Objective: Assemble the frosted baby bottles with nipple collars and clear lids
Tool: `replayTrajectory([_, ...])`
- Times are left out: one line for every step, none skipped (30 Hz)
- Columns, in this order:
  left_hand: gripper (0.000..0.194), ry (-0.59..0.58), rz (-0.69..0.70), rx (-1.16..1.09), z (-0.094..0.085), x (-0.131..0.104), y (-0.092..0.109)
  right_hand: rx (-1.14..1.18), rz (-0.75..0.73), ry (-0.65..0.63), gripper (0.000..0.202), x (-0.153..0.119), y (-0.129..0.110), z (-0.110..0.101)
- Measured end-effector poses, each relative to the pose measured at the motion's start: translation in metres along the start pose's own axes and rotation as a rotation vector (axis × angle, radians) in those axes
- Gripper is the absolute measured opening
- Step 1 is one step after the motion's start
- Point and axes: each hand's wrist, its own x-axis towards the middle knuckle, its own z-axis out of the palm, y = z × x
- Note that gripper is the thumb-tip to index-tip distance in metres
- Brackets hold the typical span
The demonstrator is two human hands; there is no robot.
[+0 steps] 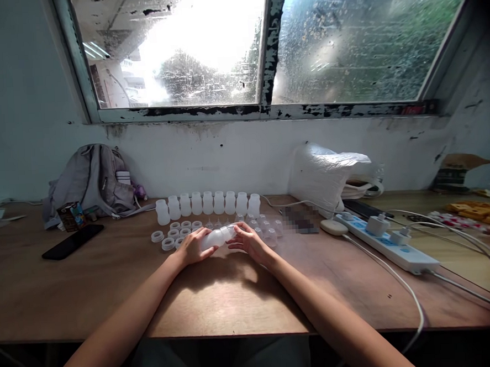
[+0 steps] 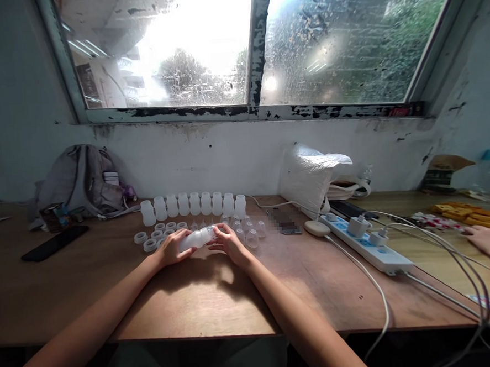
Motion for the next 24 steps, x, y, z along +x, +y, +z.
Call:
replayTrajectory([0.040,-0.008,-0.012,-0.015,0.000,0.000,0.000,0.013,-0.001,-0.014,0.029,0.000,-0.003,0.001])
replayTrajectory([0.042,-0.020,-0.023,-0.033,0.000,0.001,0.000,0.028,-0.003,-0.031,0.031,-0.001,-0.006,0.002])
replayTrajectory([0.042,-0.037,-0.032,-0.052,0.000,0.001,0.000,0.045,-0.003,-0.051,0.033,-0.001,-0.009,0.003])
replayTrajectory([0.042,-0.056,-0.039,-0.068,-0.001,0.002,0.001,0.066,-0.006,-0.067,0.036,-0.002,-0.012,0.004])
replayTrajectory([0.041,-0.069,-0.041,-0.080,-0.001,0.003,0.000,0.092,-0.009,-0.079,0.039,-0.002,-0.014,0.005])
replayTrajectory([0.040,-0.071,-0.041,-0.088,-0.003,0.005,0.000,0.118,-0.011,-0.085,0.041,-0.003,-0.015,0.005])
replayTrajectory([0.039,-0.051,-0.044,-0.095,-0.005,0.007,-0.002,0.143,-0.013,-0.085,0.042,-0.003,-0.016,0.005])
replayTrajectory([0.038,0.003,-0.059,-0.098,-0.008,0.009,-0.005,0.161,-0.012,-0.082,0.042,-0.003,-0.015,0.004])
replayTrajectory([0.039,0.081,-0.085,-0.098,-0.012,0.012,-0.009,0.169,-0.008,-0.075,0.041,-0.003,-0.015,0.003])
replayTrajectory([0.040,0.170,-0.117,-0.096,-0.018,0.015,-0.015,0.164,0.001,-0.068,0.039,-0.002,-0.013,0.001])
replayTrajectory([0.040,0.268,-0.170,-0.088,-0.025,0.017,-0.023,0.145,0.015,-0.062,0.036,-0.002,-0.012,0.000])
replayTrajectory([0.041,0.343,-0.228,-0.073,-0.034,0.019,-0.032,0.118,0.028,-0.056,0.033,-0.001,-0.010,-0.002])
replayTrajectory([0.042,0.392,-0.282,-0.059,-0.043,0.020,-0.043,0.084,0.041,-0.052,0.031,-0.001,-0.008,-0.003])
replayTrajectory([0.043,0.455,-0.398,-0.028,-0.053,0.020,-0.055,0.047,0.052,-0.048,0.029,0.000,-0.007,-0.004])
replayTrajectory([0.045,0.495,-0.492,0.016,-0.063,0.018,-0.068,0.011,0.061,-0.049,0.029,0.000,-0.005,-0.004])
replayTrajectory([0.047,0.515,-0.554,0.048,-0.072,0.016,-0.080,-0.021,0.072,-0.054,0.028,0.000,-0.003,-0.003])
replayTrajectory([0.049,0.531,-0.589,0.075,-0.081,0.012,-0.093,-0.047,0.082,-0.063,0.028,0.000,-0.002,-0.002])
replayTrajectory([0.050,0.542,-0.622,0.101,-0.088,0.008,-0.104,-0.067,0.094,-0.075,0.027,0.000,-0.001,-0.001])
replayTrajectory([0.050,0.538,-0.644,0.118,-0.093,0.003,-0.115,-0.081,0.107,-0.090,0.027,0.000,0.000,0.000])
replayTrajectory([0.050,0.524,-0.664,0.142,-0.096,-0.002,-0.124,-0.086,0.118,-0.104,0.026,0.000,0.001,0.001])
replayTrajectory([0.051,0.512,-0.688,0.158,-0.098,-0.007,-0.133,-0.084,0.127,-0.114,0.025,0.000,0.002,0.002])
replayTrajectory([0.052,0.490,-0.709,0.163,-0.098,-0.012,-0.140,-0.078,0.132,-0.121,0.025,0.000,0.003,0.002])
replayTrajectory([0.053,0.462,-0.727,0.154,-0.096,-0.016,-0.146,-0.069,0.134,-0.124,0.025,0.001,0.003,0.002])
replayTrajectory([0.054,0.431,-0.735,0.132,-0.092,-0.019,-0.151,-0.061,0.135,-0.126,0.025,0.001,0.004,0.002])
